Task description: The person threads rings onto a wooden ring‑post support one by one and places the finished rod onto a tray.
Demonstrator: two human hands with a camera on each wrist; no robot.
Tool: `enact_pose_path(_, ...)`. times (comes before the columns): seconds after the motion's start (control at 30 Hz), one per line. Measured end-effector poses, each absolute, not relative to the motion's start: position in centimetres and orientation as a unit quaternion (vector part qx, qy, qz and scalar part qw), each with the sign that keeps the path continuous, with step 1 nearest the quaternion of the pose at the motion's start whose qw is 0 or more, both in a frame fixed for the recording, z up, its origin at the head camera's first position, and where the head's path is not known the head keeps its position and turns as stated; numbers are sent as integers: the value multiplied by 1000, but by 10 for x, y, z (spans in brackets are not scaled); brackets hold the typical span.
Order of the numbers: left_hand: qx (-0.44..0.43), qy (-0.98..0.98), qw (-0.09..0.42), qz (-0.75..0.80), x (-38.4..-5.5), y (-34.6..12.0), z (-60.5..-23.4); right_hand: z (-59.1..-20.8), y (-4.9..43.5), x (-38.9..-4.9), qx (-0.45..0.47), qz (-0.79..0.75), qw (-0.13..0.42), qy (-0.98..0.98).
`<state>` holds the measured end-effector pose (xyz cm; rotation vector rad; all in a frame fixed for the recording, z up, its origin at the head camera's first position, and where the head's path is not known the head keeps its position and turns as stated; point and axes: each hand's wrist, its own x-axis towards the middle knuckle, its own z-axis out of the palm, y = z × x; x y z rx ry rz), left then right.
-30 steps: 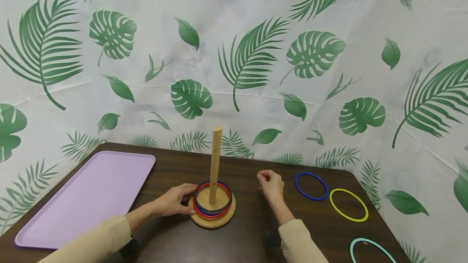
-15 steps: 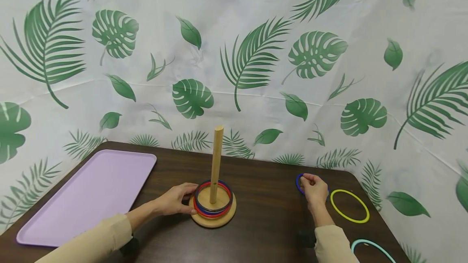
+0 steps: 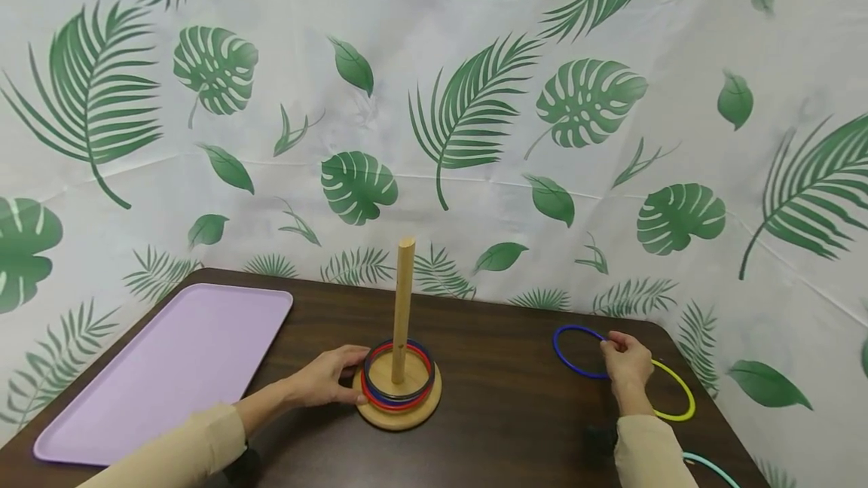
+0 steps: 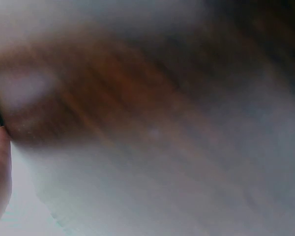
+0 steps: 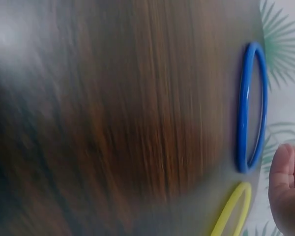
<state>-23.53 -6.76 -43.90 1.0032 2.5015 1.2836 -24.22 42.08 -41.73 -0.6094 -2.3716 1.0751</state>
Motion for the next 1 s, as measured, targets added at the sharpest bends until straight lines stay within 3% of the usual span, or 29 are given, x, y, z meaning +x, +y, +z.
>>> enact_pose_path(0.5, 333, 831, 90, 436, -235, -68, -438, -426, 447, -256, -143, 301, 209, -919)
enact_pose_path(1.0, 325, 830, 97, 443, -237, -68, -442, -438, 460, -274, -124, 274, 203, -932)
